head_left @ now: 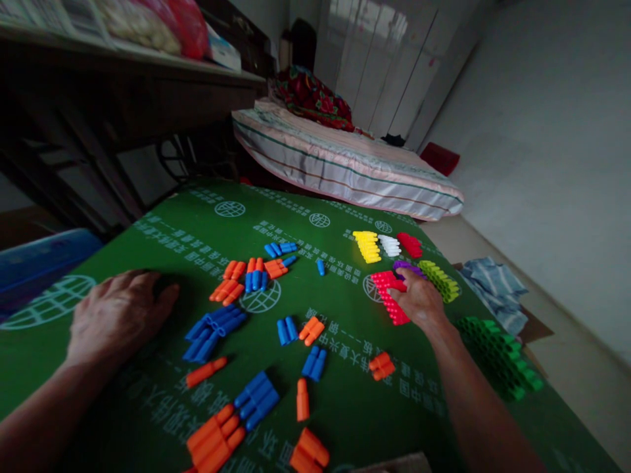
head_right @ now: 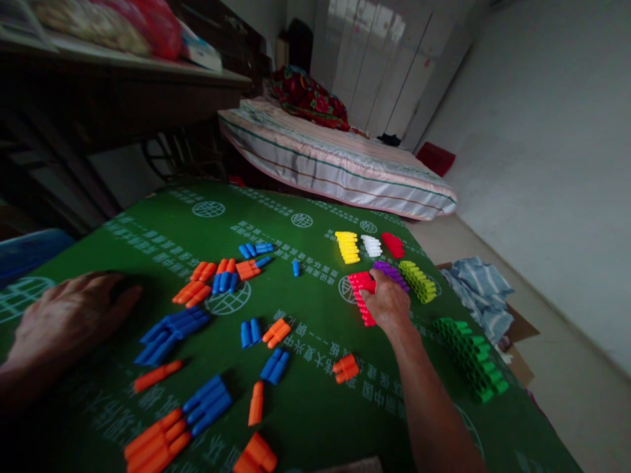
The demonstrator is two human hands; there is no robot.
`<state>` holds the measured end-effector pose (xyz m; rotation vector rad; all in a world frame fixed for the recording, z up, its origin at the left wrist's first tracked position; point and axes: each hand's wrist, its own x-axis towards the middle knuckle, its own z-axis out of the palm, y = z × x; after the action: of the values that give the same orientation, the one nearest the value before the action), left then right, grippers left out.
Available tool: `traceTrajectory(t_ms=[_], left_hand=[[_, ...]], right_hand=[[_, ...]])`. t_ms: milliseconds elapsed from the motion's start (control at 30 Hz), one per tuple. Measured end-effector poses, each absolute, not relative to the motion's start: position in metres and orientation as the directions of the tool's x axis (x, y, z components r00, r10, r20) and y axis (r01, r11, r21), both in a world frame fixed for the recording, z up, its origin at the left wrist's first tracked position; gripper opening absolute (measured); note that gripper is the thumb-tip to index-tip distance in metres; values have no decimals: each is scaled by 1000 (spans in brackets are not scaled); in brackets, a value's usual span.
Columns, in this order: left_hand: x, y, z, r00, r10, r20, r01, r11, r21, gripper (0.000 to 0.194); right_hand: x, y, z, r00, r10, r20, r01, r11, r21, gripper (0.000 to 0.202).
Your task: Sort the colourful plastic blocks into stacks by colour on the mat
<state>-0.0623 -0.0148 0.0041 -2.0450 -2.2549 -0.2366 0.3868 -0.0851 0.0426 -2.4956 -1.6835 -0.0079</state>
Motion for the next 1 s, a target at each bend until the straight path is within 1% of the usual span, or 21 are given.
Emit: traceTrajectory(t_ms=[300, 433, 500, 600, 733, 833, 1000], left_hand=[[-62, -14, 4, -107, 981, 163, 993, 98, 65, 79], [-63, -14, 4, -110, 984, 142, 993, 104, 46, 78], [-63, -13, 4, -115, 984, 134, 993, 112, 35, 78], [-61, -14, 4, -110, 984, 140, 994, 106, 33, 78], [-58, -17, 7, -99, 983, 155, 993, 88, 76, 75], [-56, -22, 10, -86, 982, 166, 989, 65, 129, 67], [-53, -30, 9, -100, 977, 189, 991, 81, 105, 57]], right_hand=[[386, -87, 45, 376, 922, 88, 925, -368, -94, 54], [389, -89, 47, 393, 913, 111, 916, -379, -131, 50], [395, -91, 48, 414, 898, 149, 904, -387, -183, 47], [403, -96, 52, 448, 863, 234, 877, -373, -303, 44], [402, -115, 56, 472, 825, 311, 829, -295, -476, 44], [389, -141, 48, 431, 852, 297, 805, -214, -554, 44], [366, -194, 9, 311, 933, 180, 769, -136, -625, 40]])
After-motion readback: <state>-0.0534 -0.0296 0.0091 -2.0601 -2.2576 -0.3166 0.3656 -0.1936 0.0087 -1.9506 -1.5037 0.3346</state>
